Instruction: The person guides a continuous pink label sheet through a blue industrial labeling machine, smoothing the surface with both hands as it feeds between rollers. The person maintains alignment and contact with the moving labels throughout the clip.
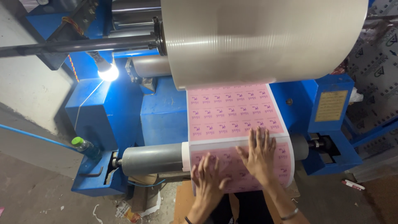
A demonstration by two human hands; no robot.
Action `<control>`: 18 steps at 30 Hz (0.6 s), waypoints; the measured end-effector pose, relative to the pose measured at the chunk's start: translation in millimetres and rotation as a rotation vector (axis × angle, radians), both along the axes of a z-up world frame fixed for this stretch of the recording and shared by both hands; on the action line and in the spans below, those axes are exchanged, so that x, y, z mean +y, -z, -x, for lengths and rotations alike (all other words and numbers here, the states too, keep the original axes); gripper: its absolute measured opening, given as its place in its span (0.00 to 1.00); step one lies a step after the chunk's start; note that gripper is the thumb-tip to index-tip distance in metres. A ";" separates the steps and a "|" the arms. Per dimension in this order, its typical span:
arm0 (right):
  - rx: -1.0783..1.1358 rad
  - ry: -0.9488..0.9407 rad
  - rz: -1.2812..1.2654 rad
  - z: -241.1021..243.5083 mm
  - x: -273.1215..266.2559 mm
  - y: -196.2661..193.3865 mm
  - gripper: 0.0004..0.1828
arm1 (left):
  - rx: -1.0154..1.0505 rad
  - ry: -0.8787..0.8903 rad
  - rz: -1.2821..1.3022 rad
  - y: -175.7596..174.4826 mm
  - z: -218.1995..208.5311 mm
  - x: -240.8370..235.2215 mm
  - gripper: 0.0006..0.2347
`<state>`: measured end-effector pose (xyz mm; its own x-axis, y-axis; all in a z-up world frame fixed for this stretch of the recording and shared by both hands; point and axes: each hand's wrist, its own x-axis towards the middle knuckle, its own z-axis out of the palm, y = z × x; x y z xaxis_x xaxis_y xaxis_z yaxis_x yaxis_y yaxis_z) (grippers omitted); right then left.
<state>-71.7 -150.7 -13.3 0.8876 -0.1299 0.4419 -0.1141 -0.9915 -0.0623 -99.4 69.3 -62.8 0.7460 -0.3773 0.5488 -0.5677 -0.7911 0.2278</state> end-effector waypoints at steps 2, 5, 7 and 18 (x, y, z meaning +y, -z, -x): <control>-0.067 -0.020 0.012 15.4 4.9 0.5 0.48 | 0.234 0.026 -0.096 -14.5 -25.4 3.9 0.47; -0.086 -0.032 -0.005 37.5 9.5 -2.7 0.47 | 0.314 0.135 -0.167 -41.2 -61.8 8.2 0.49; -0.112 -0.053 -0.035 52.1 14.5 -3.1 0.47 | 0.303 0.182 -0.194 -54.6 -79.4 7.9 0.48; -0.040 -0.029 -0.140 120.9 11.3 55.7 0.45 | 0.309 0.025 -0.158 -79.7 -170.2 -19.4 0.34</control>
